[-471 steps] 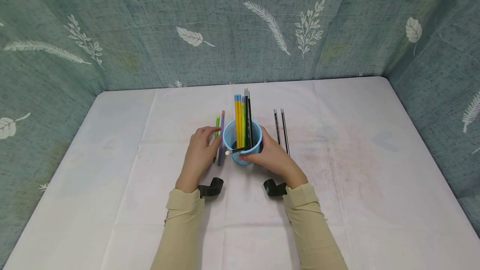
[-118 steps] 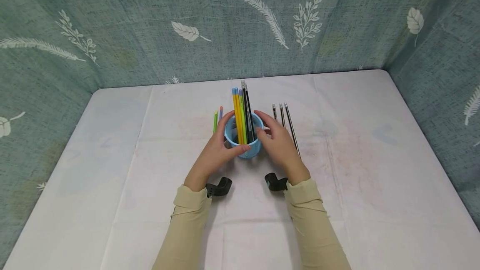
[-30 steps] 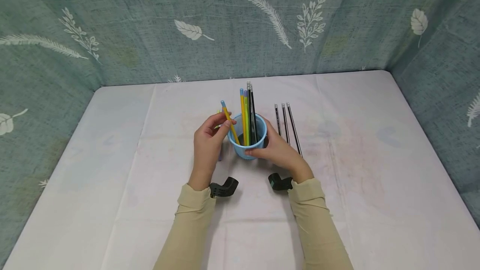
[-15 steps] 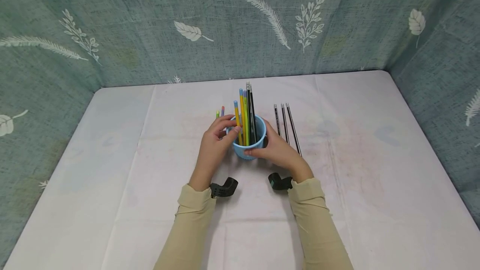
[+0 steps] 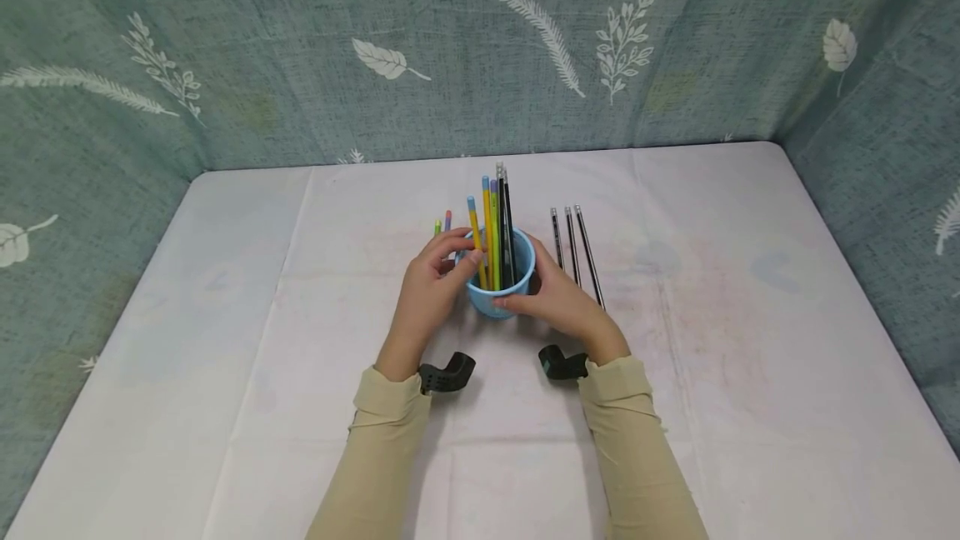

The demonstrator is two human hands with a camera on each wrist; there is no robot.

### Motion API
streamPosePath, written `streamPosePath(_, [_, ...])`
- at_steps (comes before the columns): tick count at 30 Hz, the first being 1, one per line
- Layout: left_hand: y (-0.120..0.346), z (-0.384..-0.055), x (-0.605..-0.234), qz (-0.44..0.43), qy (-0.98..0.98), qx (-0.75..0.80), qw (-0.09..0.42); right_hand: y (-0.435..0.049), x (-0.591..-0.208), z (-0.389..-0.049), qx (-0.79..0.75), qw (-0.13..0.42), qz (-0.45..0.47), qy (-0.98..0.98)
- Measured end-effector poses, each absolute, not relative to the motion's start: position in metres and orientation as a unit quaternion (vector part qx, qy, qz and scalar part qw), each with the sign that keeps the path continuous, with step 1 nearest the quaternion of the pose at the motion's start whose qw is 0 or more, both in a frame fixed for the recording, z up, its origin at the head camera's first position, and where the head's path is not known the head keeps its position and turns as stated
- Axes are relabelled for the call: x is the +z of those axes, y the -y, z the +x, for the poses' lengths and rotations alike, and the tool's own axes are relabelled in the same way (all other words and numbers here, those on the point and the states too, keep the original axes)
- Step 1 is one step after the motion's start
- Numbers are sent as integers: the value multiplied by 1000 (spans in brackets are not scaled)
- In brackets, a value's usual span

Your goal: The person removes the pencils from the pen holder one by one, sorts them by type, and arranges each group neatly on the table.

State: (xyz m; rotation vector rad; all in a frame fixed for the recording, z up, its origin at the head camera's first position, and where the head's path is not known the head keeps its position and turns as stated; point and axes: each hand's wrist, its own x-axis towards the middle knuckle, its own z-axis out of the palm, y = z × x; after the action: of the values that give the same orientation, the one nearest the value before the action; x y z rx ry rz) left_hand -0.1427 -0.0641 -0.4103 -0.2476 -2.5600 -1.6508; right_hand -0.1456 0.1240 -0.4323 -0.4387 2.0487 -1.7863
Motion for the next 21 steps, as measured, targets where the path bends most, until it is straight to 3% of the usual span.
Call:
streamPosePath(12, [67,-143,-408,-81,795,-599,43,-122,-435,-146,-627,185,-136,-744])
streamPosePath(21, [71,-140,-402,-58,770,-626,110,-119,-435,-147,-626,179,-138,-746])
